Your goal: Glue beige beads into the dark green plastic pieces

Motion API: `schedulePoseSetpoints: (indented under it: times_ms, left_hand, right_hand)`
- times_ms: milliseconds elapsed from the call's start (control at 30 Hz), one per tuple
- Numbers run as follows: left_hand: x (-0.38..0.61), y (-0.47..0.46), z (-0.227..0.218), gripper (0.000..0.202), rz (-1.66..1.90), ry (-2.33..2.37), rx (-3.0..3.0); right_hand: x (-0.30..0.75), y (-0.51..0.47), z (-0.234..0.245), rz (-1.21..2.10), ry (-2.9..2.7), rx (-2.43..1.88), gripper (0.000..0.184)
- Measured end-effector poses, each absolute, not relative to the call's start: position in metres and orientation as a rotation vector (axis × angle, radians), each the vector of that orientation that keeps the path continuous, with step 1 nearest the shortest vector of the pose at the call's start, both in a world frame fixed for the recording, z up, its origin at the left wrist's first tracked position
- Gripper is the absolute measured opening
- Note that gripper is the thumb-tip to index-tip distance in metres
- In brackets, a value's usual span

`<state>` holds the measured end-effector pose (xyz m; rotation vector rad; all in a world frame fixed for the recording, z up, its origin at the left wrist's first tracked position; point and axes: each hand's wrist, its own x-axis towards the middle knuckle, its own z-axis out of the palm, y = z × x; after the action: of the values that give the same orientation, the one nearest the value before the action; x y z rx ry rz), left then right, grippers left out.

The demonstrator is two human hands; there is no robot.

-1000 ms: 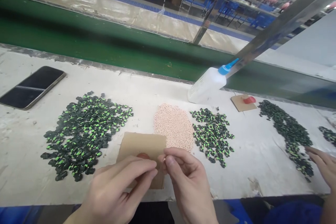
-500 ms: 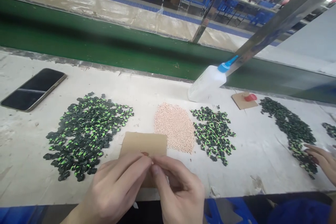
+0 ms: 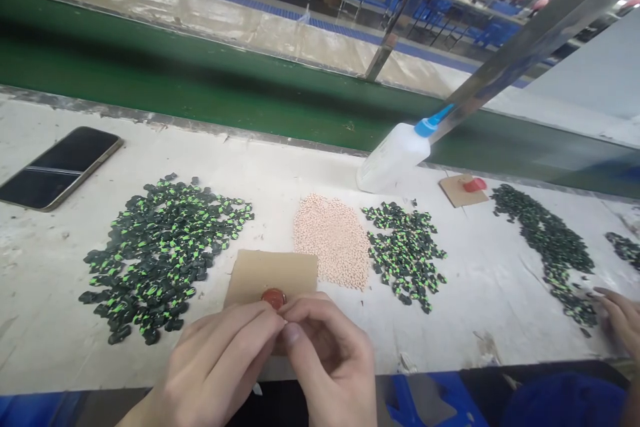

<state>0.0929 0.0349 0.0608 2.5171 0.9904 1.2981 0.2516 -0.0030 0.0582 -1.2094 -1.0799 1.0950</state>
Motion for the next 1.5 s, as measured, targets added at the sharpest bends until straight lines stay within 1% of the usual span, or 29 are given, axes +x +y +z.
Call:
schedulePoseSetpoints:
  times_ms: [100,167,233,333,467,567,867,1033,1167,1333,1433,1500]
  left_hand:
    - [0.086,0.032,0.059,0.019,1.275,0.978,2.27]
    - [0.08,0.03,0.057,0.017,1.226,1.054,1.98]
    - [0.072,0.028,0.053,0.022,1.177,1.167,1.789]
    - [0.066,0.026,0.042,0.026,1.105,1.271,1.763]
    - [0.065,0.025,0.027,0.02,1.047,1.361,1.746]
    - [0.067,0.025,0.023,0.017,1.009,1.372,1.72]
    - [0.067,0.025,0.024,0.019,1.02,1.346,1.675]
    - [0.064,0.027,0.033,0.021,1.079,1.345,1.598]
    - [0.068,0.022,0.055,0.024,1.052,1.237,1.213]
    - [0.082,0.015,0.078,0.011,0.806,1.088,0.591]
    - [0.086,0.013,0.077,0.006,0.768,0.995,0.472]
    - [0.085,0.012,0.074,0.005,0.761,0.916,0.466]
  right_hand:
    - [0.257,-0.004,0.058,1.046,-1.176,-1.252,0.015]
    - [0.262,-0.005,0.057,0.931,-1.301,-1.355,0.015]
    - [0.267,-0.007,0.053,0.807,-1.464,-1.45,0.016]
    - [0.27,-0.008,0.045,0.705,-1.69,-1.475,0.018]
    - [0.268,-0.008,0.038,0.648,-1.802,-1.44,0.022]
    - [0.267,-0.007,0.039,0.63,-1.83,-1.453,0.021]
    - [0.262,-0.003,0.045,0.569,-1.808,-1.438,0.023]
    - [0.266,-0.009,0.046,0.676,-1.698,-1.486,0.022]
    - [0.269,-0.013,0.056,0.922,-1.452,-1.471,0.016]
    - [0.268,-0.019,0.069,1.1,-1.244,-1.369,0.014]
    - [0.26,-0.025,0.072,1.16,-1.165,-1.345,0.015]
    - [0.252,-0.028,0.072,1.163,-1.072,-1.325,0.012]
